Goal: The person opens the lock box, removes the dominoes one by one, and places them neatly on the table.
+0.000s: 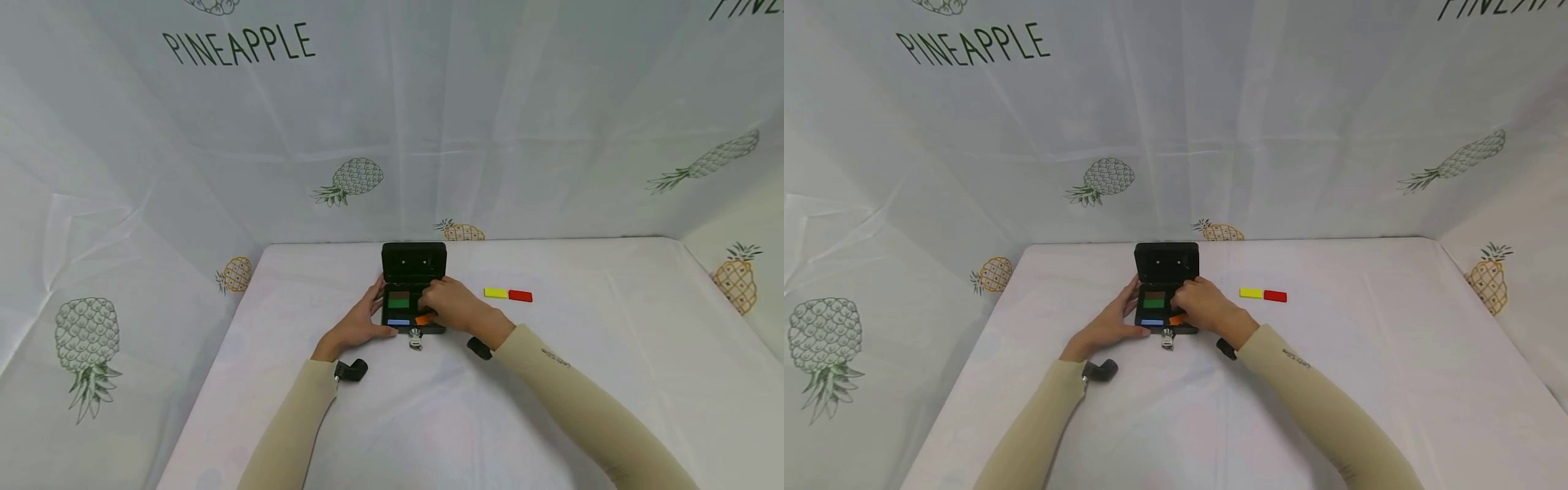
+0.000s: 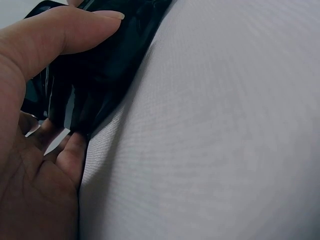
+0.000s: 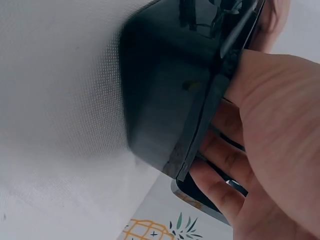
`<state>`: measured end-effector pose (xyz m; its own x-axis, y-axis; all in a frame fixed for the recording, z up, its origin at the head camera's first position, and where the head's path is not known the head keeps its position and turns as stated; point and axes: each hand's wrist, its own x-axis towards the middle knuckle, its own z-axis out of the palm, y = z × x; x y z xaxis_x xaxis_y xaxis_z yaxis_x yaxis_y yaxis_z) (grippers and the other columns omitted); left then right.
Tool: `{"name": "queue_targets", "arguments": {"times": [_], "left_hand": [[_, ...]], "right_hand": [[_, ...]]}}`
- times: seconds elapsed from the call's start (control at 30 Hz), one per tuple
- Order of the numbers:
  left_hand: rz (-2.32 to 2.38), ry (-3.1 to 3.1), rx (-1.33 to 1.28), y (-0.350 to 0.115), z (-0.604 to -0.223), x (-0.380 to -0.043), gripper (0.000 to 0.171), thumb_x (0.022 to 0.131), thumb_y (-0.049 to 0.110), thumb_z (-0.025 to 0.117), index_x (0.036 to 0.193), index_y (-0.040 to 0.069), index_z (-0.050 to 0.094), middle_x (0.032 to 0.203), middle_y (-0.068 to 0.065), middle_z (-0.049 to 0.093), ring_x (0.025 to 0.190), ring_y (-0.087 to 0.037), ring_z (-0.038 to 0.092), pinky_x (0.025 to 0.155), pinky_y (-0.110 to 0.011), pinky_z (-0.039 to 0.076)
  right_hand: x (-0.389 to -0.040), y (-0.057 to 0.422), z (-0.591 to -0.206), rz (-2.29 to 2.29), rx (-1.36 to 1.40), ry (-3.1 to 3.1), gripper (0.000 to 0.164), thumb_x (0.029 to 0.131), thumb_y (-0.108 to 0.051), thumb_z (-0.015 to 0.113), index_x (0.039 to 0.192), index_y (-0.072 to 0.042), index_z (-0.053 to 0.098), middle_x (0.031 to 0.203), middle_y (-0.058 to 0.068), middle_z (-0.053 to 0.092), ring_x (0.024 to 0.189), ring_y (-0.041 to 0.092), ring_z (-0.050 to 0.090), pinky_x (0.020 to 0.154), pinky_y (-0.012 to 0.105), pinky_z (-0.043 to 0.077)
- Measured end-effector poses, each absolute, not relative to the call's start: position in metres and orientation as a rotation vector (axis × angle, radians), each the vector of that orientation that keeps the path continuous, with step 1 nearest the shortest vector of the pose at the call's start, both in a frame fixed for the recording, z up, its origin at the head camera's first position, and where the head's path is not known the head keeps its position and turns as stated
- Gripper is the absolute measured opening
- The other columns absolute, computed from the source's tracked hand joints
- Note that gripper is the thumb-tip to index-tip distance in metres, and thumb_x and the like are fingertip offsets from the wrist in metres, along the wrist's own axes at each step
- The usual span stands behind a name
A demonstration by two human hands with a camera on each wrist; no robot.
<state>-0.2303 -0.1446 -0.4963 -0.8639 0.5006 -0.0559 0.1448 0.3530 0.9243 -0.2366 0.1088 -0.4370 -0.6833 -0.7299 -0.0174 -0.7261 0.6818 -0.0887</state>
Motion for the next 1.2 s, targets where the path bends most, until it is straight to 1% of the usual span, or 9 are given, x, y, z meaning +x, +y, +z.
{"name": "queue_targets", "arguments": {"times": [0.13,0.33,0.4,0.57,0.73,0.8,0.9,1.07,1.2], "left_hand": [[1.515,2.282,0.567,-0.144,-0.495,-0.23,0.125,0.086,0.001,0.086,0.171,0.015,-0.004,0.176,-0.016,0.013,0.162,-0.031,0.019,0.132,-0.042,0.023],[1.505,2.282,0.548,-0.144,-0.494,-0.23,0.124,0.087,0.002,0.086,0.171,0.015,-0.004,0.176,-0.016,0.013,0.162,-0.031,0.02,0.132,-0.042,0.023],[1.502,2.284,0.542,-0.144,-0.494,-0.23,0.124,0.087,0.002,0.086,0.171,0.016,-0.004,0.176,-0.016,0.013,0.162,-0.031,0.02,0.132,-0.042,0.024],[1.501,2.29,0.537,-0.144,-0.494,-0.229,0.124,0.086,0.002,0.086,0.171,0.015,-0.004,0.176,-0.016,0.014,0.162,-0.032,0.021,0.132,-0.042,0.025],[1.497,2.293,0.528,-0.144,-0.493,-0.229,0.125,0.086,0.001,0.087,0.171,0.014,-0.004,0.176,-0.015,0.014,0.162,-0.031,0.021,0.132,-0.04,0.024],[1.496,2.295,0.527,-0.144,-0.493,-0.229,0.126,0.085,0.0,0.087,0.171,0.014,-0.003,0.176,-0.016,0.015,0.162,-0.031,0.022,0.132,-0.039,0.024],[1.495,2.301,0.524,-0.143,-0.493,-0.229,0.126,0.085,0.0,0.087,0.171,0.014,-0.003,0.175,-0.016,0.016,0.161,-0.031,0.023,0.132,-0.039,0.024],[1.497,2.301,0.526,-0.143,-0.495,-0.23,0.126,0.085,0.001,0.088,0.171,0.014,-0.003,0.176,-0.016,0.014,0.161,-0.032,0.023,0.132,-0.041,0.025],[1.505,2.3,0.546,-0.144,-0.497,-0.231,0.126,0.086,0.002,0.087,0.171,0.015,-0.004,0.176,-0.016,0.012,0.162,-0.033,0.021,0.132,-0.042,0.025]], "right_hand": [[-0.237,0.108,-0.438,-0.081,-1.236,2.839,0.015,0.091,-0.018,0.086,0.105,-0.012,0.086,0.102,0.003,0.079,0.099,0.024,0.067,0.098,0.043,0.059],[-0.237,0.11,-0.439,-0.073,-1.273,2.857,0.013,0.093,-0.018,0.084,0.105,-0.012,0.085,0.102,0.002,0.078,0.099,0.023,0.067,0.094,0.041,0.06],[-0.237,0.111,-0.44,-0.095,-1.282,2.874,0.014,0.093,-0.019,0.084,0.105,-0.013,0.085,0.103,0.001,0.078,0.099,0.023,0.067,0.096,0.041,0.059],[-0.235,0.116,-0.438,-0.129,-1.306,2.943,0.019,0.09,-0.019,0.087,0.108,-0.014,0.084,0.105,0.001,0.077,0.101,0.022,0.064,0.102,0.043,0.058],[-0.234,0.124,-0.435,-0.151,-1.389,3.034,0.024,0.086,-0.02,0.091,0.107,-0.015,0.084,0.102,-0.001,0.075,0.098,0.02,0.064,0.098,0.039,0.06],[-0.233,0.128,-0.434,-0.175,-1.409,3.062,0.024,0.085,-0.02,0.092,0.106,-0.014,0.084,0.099,-0.001,0.073,0.095,0.02,0.064,0.094,0.037,0.06],[-0.229,0.134,-0.431,-0.226,-1.398,3.094,0.024,0.084,-0.018,0.093,0.105,-0.014,0.084,0.096,0.0,0.073,0.095,0.021,0.065,0.095,0.039,0.061],[-0.225,0.146,-0.428,-0.256,-1.37,3.147,0.027,0.081,-0.014,0.094,0.105,-0.012,0.083,0.098,0.001,0.074,0.098,0.024,0.067,0.096,0.041,0.061],[-0.223,0.157,-0.428,-0.238,-1.388,3.201,0.028,0.078,-0.012,0.096,0.103,-0.011,0.083,0.097,0.002,0.075,0.096,0.025,0.068,0.091,0.04,0.062]]}}
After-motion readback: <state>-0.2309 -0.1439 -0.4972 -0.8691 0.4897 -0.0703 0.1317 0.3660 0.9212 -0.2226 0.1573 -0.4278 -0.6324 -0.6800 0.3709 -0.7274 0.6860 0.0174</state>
